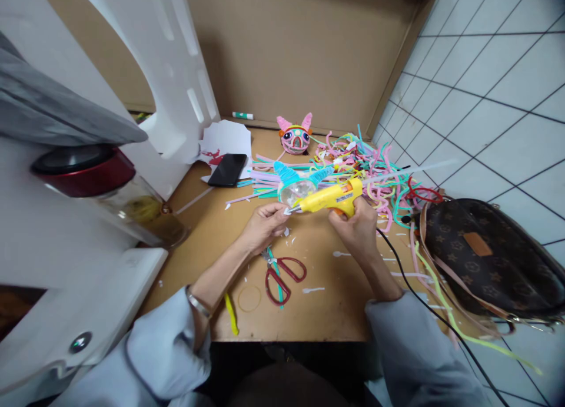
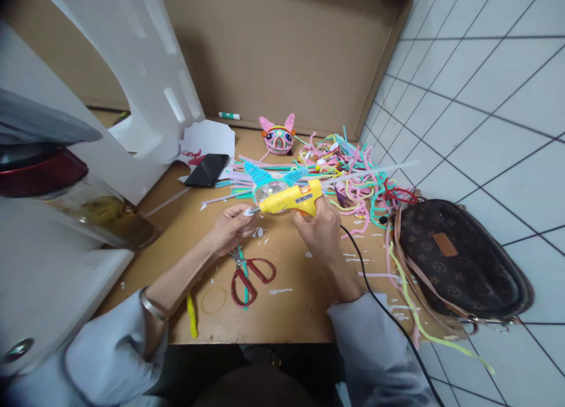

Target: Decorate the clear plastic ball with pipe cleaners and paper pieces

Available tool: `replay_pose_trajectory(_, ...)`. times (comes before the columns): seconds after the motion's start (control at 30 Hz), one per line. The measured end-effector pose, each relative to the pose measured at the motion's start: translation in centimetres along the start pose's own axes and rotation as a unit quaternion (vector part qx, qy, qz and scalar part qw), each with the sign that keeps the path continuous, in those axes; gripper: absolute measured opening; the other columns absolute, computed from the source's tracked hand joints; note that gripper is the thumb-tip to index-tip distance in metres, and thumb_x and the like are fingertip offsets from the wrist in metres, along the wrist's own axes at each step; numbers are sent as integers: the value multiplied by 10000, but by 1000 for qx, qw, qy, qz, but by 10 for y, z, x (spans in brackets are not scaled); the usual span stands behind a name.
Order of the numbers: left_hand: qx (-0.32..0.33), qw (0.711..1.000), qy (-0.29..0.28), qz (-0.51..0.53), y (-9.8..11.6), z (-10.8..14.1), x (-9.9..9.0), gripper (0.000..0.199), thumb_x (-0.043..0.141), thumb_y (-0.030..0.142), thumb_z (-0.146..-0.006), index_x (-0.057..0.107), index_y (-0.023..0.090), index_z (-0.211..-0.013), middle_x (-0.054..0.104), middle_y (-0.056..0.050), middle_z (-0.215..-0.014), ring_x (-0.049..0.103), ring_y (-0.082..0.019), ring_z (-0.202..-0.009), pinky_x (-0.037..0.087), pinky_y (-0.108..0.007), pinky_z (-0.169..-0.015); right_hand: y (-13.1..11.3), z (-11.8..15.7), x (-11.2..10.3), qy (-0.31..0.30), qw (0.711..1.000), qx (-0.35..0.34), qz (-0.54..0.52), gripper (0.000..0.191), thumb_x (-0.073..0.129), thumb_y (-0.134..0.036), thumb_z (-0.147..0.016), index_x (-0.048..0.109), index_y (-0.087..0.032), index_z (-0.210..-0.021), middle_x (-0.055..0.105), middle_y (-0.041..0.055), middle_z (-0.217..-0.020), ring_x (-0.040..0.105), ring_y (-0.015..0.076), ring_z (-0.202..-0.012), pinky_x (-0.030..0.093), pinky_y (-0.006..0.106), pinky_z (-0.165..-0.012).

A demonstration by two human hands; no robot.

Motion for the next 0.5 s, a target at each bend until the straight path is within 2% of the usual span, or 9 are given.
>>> replay_pose_trajectory(0.33, -7, 1000, 8, -16, 3, 2, 2, 477, 911, 495, -520, 632, 139, -670, 330, 101, -462, 226, -11, -408, 149, -177, -406, -1, -3, 0, 16, 998, 58, -12, 155, 567, -347, -648, 448, -253, -677, 538, -13, -592, 509, 173, -563, 451, 308, -572)
replay_pose_trajectory(0.43, -2, 999, 38, -23, 5, 1, 0, 490, 905, 508, -519, 637, 140, -700, 302, 111, -455, 213, -16, -407, 145, -180, -405, 4, -2, -9, 20, 997, 73, -10, 215, 601, -406, -666, 463, -247, -712, 536, -18, -604, 494, 169, -566, 444, 304, -559)
replay_pose_trajectory(0.5, 4, 997, 77, -31, 6, 0, -4, 495, 890, 524, -531, 644, 142, -726, 279, 119, -449, 190, -19, -401, 133, -186, -403, 10, 5, -20, 17, 997, 69, 26, 258, 612, -448, -679, 492, -236, -763, 566, 4, -667, 514, 186, -614, 440, 315, -578)
Point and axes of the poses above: each hand's wrist, its own z-axis away from the middle knuckle, its own x-axis out of the palm, y = z × x, the point moved 3 cm from there along -z, towards the middle knuckle
